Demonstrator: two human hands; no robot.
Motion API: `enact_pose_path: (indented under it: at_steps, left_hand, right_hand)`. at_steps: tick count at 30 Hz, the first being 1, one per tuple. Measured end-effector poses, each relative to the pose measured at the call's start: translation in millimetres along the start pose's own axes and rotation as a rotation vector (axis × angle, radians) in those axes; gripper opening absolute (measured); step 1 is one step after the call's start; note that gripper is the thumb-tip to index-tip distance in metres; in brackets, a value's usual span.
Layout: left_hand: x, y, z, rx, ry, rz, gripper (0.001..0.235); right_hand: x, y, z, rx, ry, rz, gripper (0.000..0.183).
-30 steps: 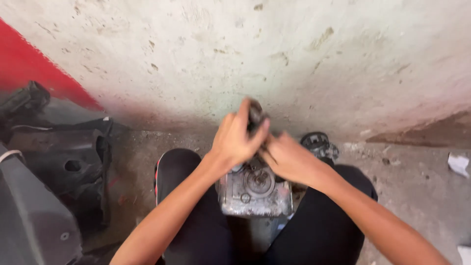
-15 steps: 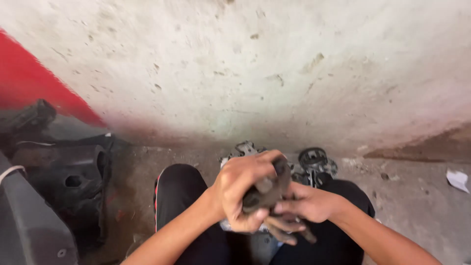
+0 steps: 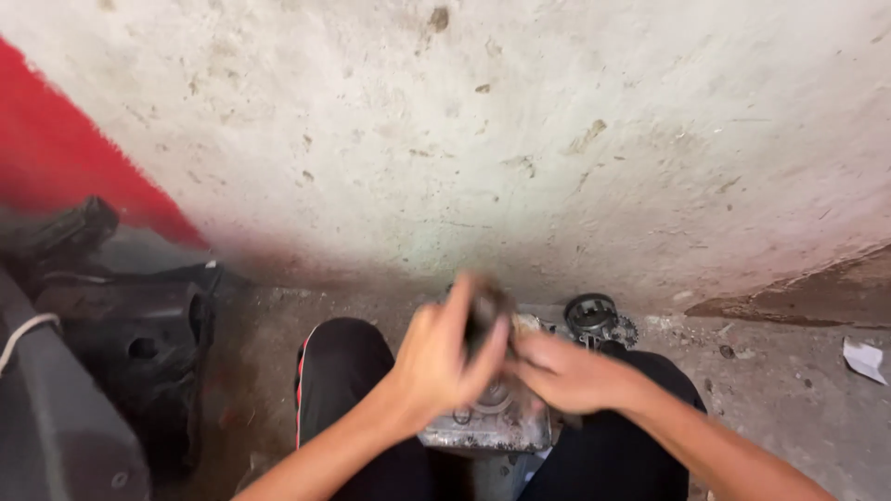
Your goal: The person sits on the floor holding a rusty crankshaft with a pulley, and rubs its shaft and surfaces with a piece of abrasive to remove rust. They rotate the part and reposition it repeatedly to work different sections of the shaft and hub.
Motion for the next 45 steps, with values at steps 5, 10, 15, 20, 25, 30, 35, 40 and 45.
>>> enact_pose_path:
  at_steps: [5, 10, 15, 20, 25, 30, 35, 40, 45]
  left_hand:
    - [-1, -47, 30, -0.581, -0.028, -0.370, 0.055]
    - [-4, 20, 23, -0.135, 0.001, -0.145, 0.050]
    - [-1, -32, 36, -0.637, -0.166, -0.537, 0.048]
    - [-18, 25, 42, 0.129, 0.052, -0.015, 0.048]
    - [-8, -6, 22, -0.132, -0.024, -0.236, 0.046]
    - [-12, -36, 37, -0.369, -0.025, -0.322, 0.036]
    - [-13, 11, 49, 0.162, 0.013, 0.003, 0.047]
    - [-3, -48, 39, -0.569, -0.056, -0.400, 0.046]
    - [-14, 0, 43, 0.063, 0.030, -0.036, 0.045]
  right_hand:
    - [1, -42, 4, -0.502, 0.395, 1.231, 0.017]
    - [21, -6, 21, -0.174, 0.182, 0.433, 0.029]
    - [21, -46, 10, -0.575, 0.342, 1.114, 0.018]
    - [27, 54, 23, -0.104, 0.133, 0.215, 0.020]
    - [12, -31, 2, -0.494, 0.355, 0.889, 0.011]
    - [13, -44, 17, -0.847, 0.526, 1.253, 0.013]
    - [12, 54, 23, 0.217, 0.074, 0.165, 0.030]
    - [9, -34, 4, -0.635, 0.429, 1.446, 0.022]
    - [7, 32, 11, 0.051, 0.165, 0.339, 0.031]
Point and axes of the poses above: each hand's wrist, its own z-axis away from the middle knuckle, its own x-axis out of the palm, y = z × x, the point moved 7 cm from there along -z, towards the middle knuckle, and after that the axes turned 13 degrees about y, right-handed, at the moved point
